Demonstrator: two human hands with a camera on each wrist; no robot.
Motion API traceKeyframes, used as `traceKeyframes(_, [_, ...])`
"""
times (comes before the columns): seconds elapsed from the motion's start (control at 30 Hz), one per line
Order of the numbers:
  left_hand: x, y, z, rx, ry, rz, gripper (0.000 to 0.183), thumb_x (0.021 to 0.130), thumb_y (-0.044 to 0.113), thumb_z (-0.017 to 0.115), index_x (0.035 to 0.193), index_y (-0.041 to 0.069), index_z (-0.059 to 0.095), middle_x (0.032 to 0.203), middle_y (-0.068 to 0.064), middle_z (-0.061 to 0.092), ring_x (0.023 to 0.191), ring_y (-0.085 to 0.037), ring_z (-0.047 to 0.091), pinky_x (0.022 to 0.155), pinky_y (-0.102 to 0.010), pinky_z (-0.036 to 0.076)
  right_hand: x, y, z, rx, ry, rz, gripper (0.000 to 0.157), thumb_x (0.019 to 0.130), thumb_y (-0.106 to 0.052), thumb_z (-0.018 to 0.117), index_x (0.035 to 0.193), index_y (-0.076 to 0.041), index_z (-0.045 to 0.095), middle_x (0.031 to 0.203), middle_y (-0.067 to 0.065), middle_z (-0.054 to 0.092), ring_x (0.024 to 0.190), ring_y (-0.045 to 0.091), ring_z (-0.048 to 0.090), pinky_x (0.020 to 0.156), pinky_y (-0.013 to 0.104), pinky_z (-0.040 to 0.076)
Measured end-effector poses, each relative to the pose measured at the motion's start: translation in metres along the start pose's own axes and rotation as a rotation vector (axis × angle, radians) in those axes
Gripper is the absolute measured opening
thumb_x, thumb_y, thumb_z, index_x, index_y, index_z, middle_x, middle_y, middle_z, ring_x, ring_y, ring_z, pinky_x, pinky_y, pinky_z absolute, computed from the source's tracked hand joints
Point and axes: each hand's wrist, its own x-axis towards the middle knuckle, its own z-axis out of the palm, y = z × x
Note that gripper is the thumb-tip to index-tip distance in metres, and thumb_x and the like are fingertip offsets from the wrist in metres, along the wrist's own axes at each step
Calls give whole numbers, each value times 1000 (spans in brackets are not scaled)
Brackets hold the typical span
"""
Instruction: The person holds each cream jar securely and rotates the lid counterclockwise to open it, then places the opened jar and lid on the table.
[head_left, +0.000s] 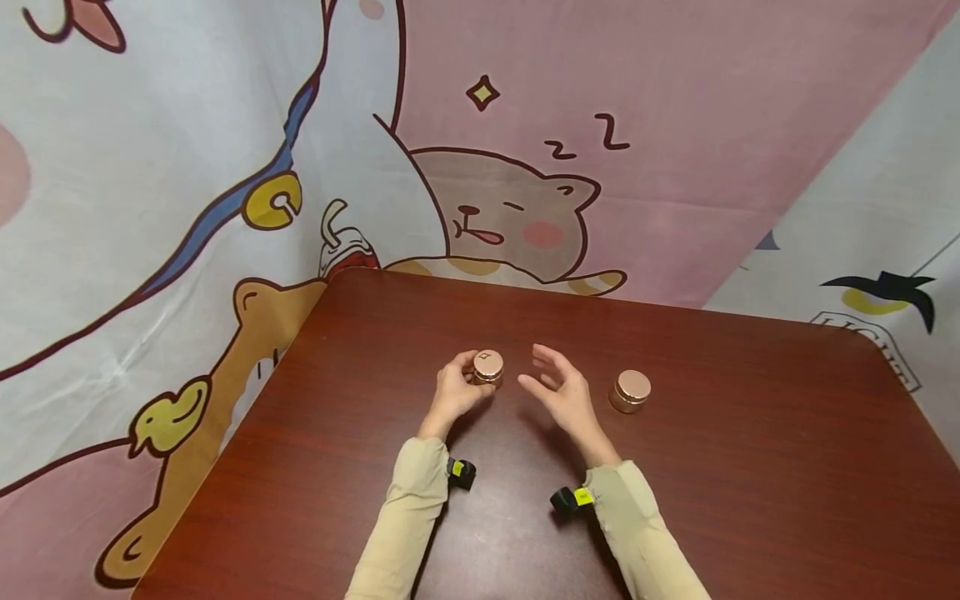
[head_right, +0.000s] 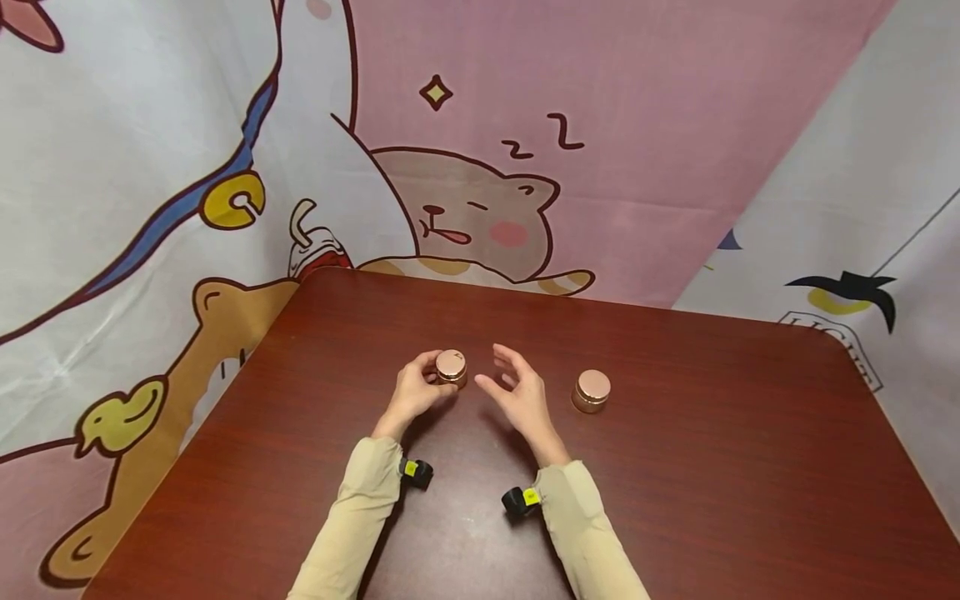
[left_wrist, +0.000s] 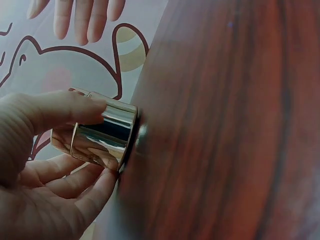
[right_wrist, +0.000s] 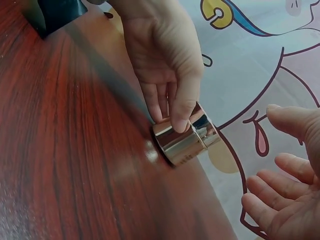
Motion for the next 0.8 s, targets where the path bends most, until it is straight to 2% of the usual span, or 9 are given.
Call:
traceKeyframes(0.2, [0, 8, -1, 96, -14, 21, 61, 75, -2, 94, 133, -8, 75, 118, -28, 83, 110, -42, 82, 98, -47, 72, 0, -2, 2, 3, -10, -1, 52, 99, 9, 76, 148, 18, 58, 150, 42, 63, 140, 59, 64, 120, 69, 55])
traceKeyframes(0.37, [1, 11, -2, 124, 5, 12, 55, 75, -1, 96, 127, -8, 78, 112, -26, 84, 103, -40, 83, 93, -45, 72, 0, -1, 2, 0, -8, 7, 52, 99, 9, 75, 148, 18, 58, 150, 42, 64, 140, 58, 64, 120, 69, 55])
traceKeyframes(0.53, [1, 11, -3, 128, 29, 18, 53, 71, 1, 100, 120, -5, 80, 104, -24, 85, 94, -36, 83, 83, -34, 70, 0, -2, 1, 1, -6, 12, 52, 99, 9, 76, 147, 18, 58, 150, 42, 64, 140, 58, 65, 120, 68, 55])
traceKeyframes(0.67, [3, 7, -2, 110, 28, 20, 53, 70, 2, 100, 119, -4, 80, 106, -23, 85, 95, -35, 83, 83, -34, 71, 0, -2, 0, 7, -6, 7, 52, 99, 11, 75, 147, 19, 58, 149, 43, 64, 139, 59, 65, 120, 68, 56])
traceKeyframes(0.8, [2, 10, -4, 86, 20, 25, 52, 70, 3, 101, 117, -3, 81, 107, -22, 86, 94, -31, 84, 83, -28, 69, 0, -2, 0, 10, -10, 3, 51, 99, 11, 75, 146, 20, 58, 149, 43, 63, 139, 59, 65, 120, 67, 55])
